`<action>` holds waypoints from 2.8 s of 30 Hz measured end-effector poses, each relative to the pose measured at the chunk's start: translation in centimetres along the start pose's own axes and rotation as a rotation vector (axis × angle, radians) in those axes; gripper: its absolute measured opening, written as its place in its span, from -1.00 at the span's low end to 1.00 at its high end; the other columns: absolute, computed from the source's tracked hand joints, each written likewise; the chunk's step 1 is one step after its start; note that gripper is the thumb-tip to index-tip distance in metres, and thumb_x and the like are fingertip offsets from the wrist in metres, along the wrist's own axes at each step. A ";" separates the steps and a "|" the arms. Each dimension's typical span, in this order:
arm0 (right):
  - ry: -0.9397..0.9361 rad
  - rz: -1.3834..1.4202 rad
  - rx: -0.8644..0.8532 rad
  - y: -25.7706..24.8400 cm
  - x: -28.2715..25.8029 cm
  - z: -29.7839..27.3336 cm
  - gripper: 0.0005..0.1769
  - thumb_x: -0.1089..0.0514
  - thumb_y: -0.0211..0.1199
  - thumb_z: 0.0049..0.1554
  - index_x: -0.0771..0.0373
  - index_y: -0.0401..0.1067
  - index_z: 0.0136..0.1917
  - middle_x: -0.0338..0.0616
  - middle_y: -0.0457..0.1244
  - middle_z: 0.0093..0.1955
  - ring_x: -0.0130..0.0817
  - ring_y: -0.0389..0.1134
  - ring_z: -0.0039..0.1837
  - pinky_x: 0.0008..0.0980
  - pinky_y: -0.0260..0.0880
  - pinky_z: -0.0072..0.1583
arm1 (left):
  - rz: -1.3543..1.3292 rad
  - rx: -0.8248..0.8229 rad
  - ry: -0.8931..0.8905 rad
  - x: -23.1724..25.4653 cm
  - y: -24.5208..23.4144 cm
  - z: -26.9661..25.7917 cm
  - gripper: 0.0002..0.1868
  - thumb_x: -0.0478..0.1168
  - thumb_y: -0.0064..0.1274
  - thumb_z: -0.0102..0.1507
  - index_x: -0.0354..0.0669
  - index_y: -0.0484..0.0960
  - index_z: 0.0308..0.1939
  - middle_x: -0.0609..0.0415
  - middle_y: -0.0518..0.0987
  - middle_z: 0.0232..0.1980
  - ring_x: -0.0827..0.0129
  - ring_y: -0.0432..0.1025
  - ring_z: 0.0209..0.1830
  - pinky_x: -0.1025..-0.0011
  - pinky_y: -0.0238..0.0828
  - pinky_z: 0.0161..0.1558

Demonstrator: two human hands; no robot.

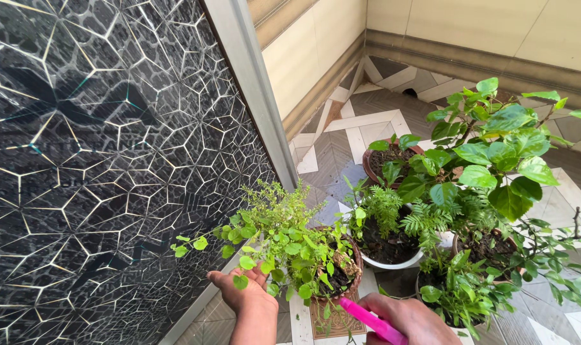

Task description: The person uses a pink spray bottle to water multiple potted plants on a balcony, occasionally touching the leaves and stems with their other hand.

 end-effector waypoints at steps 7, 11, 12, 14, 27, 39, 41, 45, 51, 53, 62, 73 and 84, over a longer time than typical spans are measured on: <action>0.150 -0.116 0.099 -3.1 -0.3 -1.9 -0.72 0.04 0.29 -0.05 0.08 0.47 -0.04 -0.02 0.33 -0.36 -0.05 0.47 -0.22 -0.17 0.43 -0.05 | 0.054 -0.059 -0.072 0.5 0.9 -0.6 0.09 0.51 -0.80 0.37 -0.44 0.50 0.15 -0.22 0.55 -0.03 0.14 0.42 0.00 0.31 0.22 0.18; 0.092 -0.027 0.238 -3.7 -0.1 -2.2 -0.65 0.03 0.35 -0.08 0.00 0.48 0.01 -0.03 0.35 -0.35 -0.06 0.46 -0.21 -0.11 0.39 -0.05 | 0.059 -0.027 0.052 2.9 1.0 -3.4 0.07 0.41 -0.86 0.41 -0.51 0.37 0.38 -0.35 0.34 0.36 -0.06 0.22 0.44 0.07 -0.01 0.49; 0.013 0.008 0.288 -4.0 -0.4 -2.2 -0.62 0.04 0.34 -0.10 -0.01 0.50 0.05 -0.10 0.38 -0.32 -0.10 0.47 -0.20 -0.11 0.38 -0.05 | 0.059 -0.030 0.051 3.4 1.0 -4.1 0.07 0.41 -0.86 0.41 -0.51 0.37 0.38 -0.35 0.34 0.36 -0.06 0.22 0.44 0.07 -0.01 0.49; 0.087 -0.037 0.277 -3.8 0.4 -2.0 -0.66 0.06 0.31 -0.09 0.03 0.51 0.01 -0.05 0.38 -0.30 -0.07 0.45 -0.17 -0.11 0.39 -0.02 | -0.033 -0.074 0.105 5.5 1.4 -5.3 -0.03 0.35 -0.84 0.38 -0.42 0.26 0.40 -0.28 0.43 0.38 -0.02 0.27 0.45 -0.02 0.03 0.49; 0.008 0.566 0.635 -8.7 2.3 -5.5 -0.50 0.16 0.36 -0.12 0.07 0.57 0.14 -0.18 0.42 -0.25 -0.32 0.40 -0.23 -0.26 0.44 -0.11 | 0.277 -0.767 0.628 8.4 14.6 -22.4 -0.54 -0.13 -0.16 0.30 -0.35 0.50 0.19 -0.20 0.67 0.05 0.18 0.53 0.05 0.25 0.36 0.13; 0.179 0.432 1.116 -13.9 5.0 -10.8 -0.55 0.13 0.39 -0.16 0.05 0.60 0.06 -0.17 0.44 -0.19 -0.37 0.49 -0.10 -0.38 0.43 0.03 | 0.443 -0.962 0.285 -13.6 14.3 -16.2 -0.41 -0.04 0.04 0.32 -0.35 0.45 0.34 -0.24 0.63 0.16 0.20 0.41 0.11 0.20 0.23 0.17; 0.237 0.486 1.075 -14.7 4.5 -10.7 -0.58 0.11 0.39 -0.13 0.04 0.59 0.05 -0.11 0.41 -0.25 -0.31 0.47 -0.16 -0.33 0.44 -0.01 | 0.571 -0.944 0.297 -14.3 15.1 -15.1 -0.34 -0.03 0.05 0.24 -0.24 0.43 0.38 -0.19 0.63 0.20 0.17 0.45 0.18 0.14 0.29 0.19; 0.233 0.438 1.008 -15.9 3.5 -11.2 -0.67 0.13 0.34 -0.10 0.09 0.56 -0.01 -0.07 0.34 -0.39 -0.27 0.44 -0.30 -0.30 0.45 -0.11 | 0.785 -0.905 0.170 -15.8 14.8 -12.8 -0.33 0.06 -0.05 0.26 -0.08 0.37 0.43 -0.07 0.59 0.27 0.16 0.45 0.23 0.02 0.33 0.16; 0.226 0.443 1.008 -16.6 3.8 -11.7 -0.62 0.16 0.30 -0.09 0.07 0.54 0.05 -0.07 0.35 -0.39 -0.28 0.45 -0.31 -0.34 0.45 -0.11 | 0.827 -0.842 0.032 -14.9 14.7 -11.8 -0.30 0.19 -0.16 0.34 0.01 0.29 0.50 -0.08 0.53 0.34 0.08 0.42 0.29 -0.11 0.31 0.22; 0.225 0.449 0.994 -16.8 4.0 -11.5 -0.63 0.16 0.30 -0.09 0.08 0.54 0.04 -0.07 0.35 -0.39 -0.28 0.45 -0.31 -0.34 0.46 -0.10 | 0.841 -0.826 0.004 -14.5 15.1 -11.3 -0.29 0.19 -0.20 0.36 -0.03 0.22 0.52 -0.10 0.49 0.38 0.04 0.40 0.33 -0.14 0.31 0.23; 0.281 0.476 0.976 -16.8 4.4 -11.1 -0.62 0.15 0.32 -0.09 0.08 0.54 0.06 -0.08 0.38 -0.34 -0.31 0.46 -0.27 -0.35 0.44 -0.07 | 0.830 -0.787 -0.130 -13.2 15.8 -11.1 -0.25 0.23 -0.33 0.39 0.02 0.05 0.58 -0.14 0.34 0.51 -0.07 0.24 0.49 -0.24 0.15 0.37; 0.333 0.470 0.967 -16.6 4.3 -11.2 -0.62 0.06 0.37 -0.05 0.06 0.55 0.08 -0.08 0.41 -0.30 -0.28 0.48 -0.22 -0.31 0.46 -0.04 | 0.765 -0.831 -0.053 -12.1 15.4 -14.2 -0.25 0.20 -0.21 0.32 0.00 0.15 0.54 -0.12 0.40 0.46 -0.05 0.28 0.45 -0.19 0.12 0.37; 0.375 0.404 0.957 -16.5 4.7 -11.0 -0.54 0.01 0.41 -0.07 0.00 0.55 0.14 -0.11 0.46 -0.20 -0.26 0.54 -0.11 -0.32 0.46 0.06 | 0.750 -0.809 -0.023 -11.2 15.5 -16.1 -0.18 0.25 -0.13 0.26 -0.03 0.22 0.52 -0.14 0.43 0.45 -0.07 0.30 0.44 -0.17 0.11 0.38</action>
Point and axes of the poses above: each hand's wrist, its own z-axis towards the middle knuckle, its own y-axis out of the palm, x = y × z, the point moved 8 cm from there along z, towards the middle knuckle
